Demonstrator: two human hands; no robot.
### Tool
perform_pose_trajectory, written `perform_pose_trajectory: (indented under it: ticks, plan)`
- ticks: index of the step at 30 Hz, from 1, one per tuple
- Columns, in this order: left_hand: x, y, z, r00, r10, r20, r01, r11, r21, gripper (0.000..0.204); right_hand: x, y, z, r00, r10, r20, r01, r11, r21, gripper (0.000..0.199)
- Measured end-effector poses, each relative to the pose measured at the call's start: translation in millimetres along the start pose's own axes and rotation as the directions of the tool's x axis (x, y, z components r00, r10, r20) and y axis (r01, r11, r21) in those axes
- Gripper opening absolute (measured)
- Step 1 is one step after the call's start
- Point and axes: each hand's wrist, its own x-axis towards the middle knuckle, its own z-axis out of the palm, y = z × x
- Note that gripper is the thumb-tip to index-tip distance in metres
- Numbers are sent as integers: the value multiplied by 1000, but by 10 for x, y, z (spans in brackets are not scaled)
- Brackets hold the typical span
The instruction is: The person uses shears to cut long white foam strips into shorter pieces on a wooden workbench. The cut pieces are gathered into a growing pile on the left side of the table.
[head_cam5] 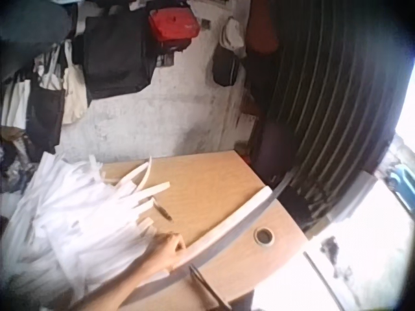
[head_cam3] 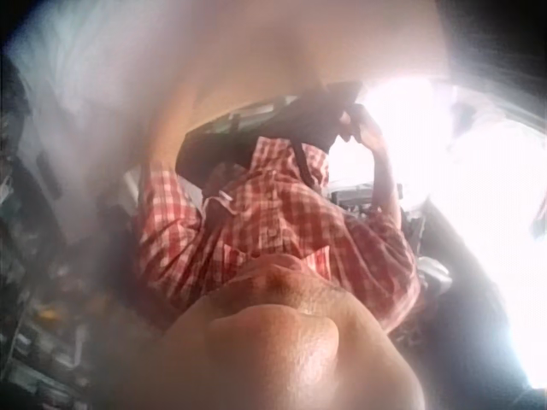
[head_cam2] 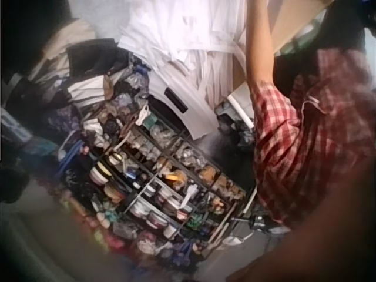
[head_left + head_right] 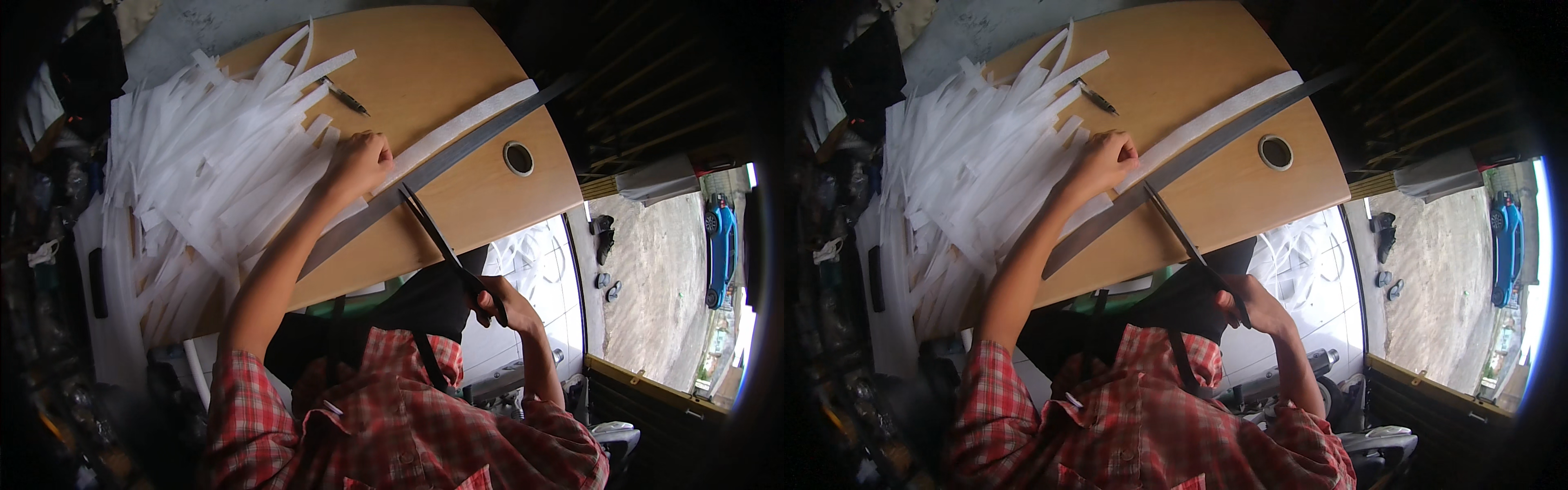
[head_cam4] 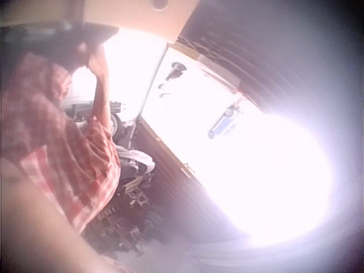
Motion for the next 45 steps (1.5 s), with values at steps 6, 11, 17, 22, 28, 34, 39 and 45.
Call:
perform_pose_trajectory:
  ticks: [6, 11, 17, 22, 28, 34, 39, 45]
  plan:
    - [-279, 95, -153, 997, -33, -76, 37, 998, 49, 23, 63, -62, -53, 996, -82, 28, 82, 996, -26, 81]
    - [-420, 124, -168, 996, -88, -13, 88, 996, -16, 22, -18, -59, -19, 999, -53, -2, 53, 998, -32, 81]
    - [-597, -18, -228, 994, -105, -23, 106, 993, 48, 20, 38, -42, -41, 999, -22, 24, 23, 998, -59, 85]
    - [-647, 230, -226, 992, -76, -97, 84, 994, 77, 20, 10, -114, -75, 999, 49, 16, -49, 999, -18, 87]
    - [-727, 174, -252, 996, -47, -80, 62, 977, 204, 23, -6, -47, -59, 999, 34, 17, -33, 999, -23, 86]
    - [-1203, 78, -570, 992, -121, -34, 125, 942, 312, 25, 48, -195, -49, 999, 19, 30, -17, 997, -73, 87]
    - [-1495, 2, -698, 985, -168, -30, 170, 945, 280, 27, 118, -175, -79, 998, -11, 62, 19, 992, -126, 87]
    - [-1609, 15, -753, 983, -172, -69, 184, 948, 259, 29, 105, -208, -100, 999, 22, 34, -20, 998, -63, 86]
